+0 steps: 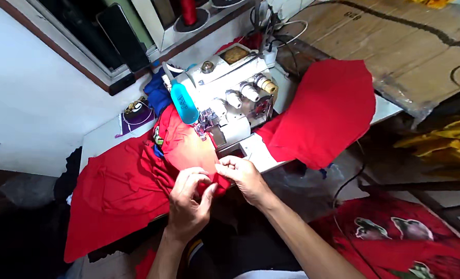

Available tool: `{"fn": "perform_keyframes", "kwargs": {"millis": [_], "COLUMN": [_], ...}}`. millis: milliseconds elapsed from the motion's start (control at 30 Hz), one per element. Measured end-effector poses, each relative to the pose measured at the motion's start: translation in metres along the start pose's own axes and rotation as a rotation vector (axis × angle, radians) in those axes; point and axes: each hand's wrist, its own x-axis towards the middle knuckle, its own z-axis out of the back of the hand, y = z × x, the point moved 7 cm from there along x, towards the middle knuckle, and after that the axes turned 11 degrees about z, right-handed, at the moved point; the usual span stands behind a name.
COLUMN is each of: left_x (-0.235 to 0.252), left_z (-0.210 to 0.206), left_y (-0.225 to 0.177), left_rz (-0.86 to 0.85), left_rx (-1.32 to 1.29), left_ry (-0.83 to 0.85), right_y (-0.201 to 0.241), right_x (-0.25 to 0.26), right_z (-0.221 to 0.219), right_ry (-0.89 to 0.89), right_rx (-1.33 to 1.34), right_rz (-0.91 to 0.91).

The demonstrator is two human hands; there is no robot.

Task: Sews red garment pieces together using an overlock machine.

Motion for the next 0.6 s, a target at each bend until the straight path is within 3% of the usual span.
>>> {"fn": "perform_keyframes", "kwargs": {"millis": [100,267,367,467,600], "left_x": [0.002,0.018,0.011,-0.002,0.001], "left_z": [-0.001,-0.022,-0.029,-0.021,-0.004], "left_y": [0.014,0.015,0.023,0.025,-0.013], "left_rz": [0.24,0.482,0.504,0.397,0.053], "left_rx": [-0.211,0.158,0.292,0.356,0.335], "left_ry": [0.035,-0.035,-0.065,-0.114,-0.219], "right_y": [-0.011,-0.005,-0.005,-0.004,0.005], "right_x": [-0.007,-0.011,-0.013,-0.011,-0.005], "right_z": [0.001,-0.005,0.001,0.009,0.006], "right_ry": [-0.009,-0.008,-0.007,-0.009,-0.005], "right_rx": [0.02,-0.048,-0.11,-0.206,-0.244], "right_rz": [-0.017,0.053,0.037,0.071,0.132]}}
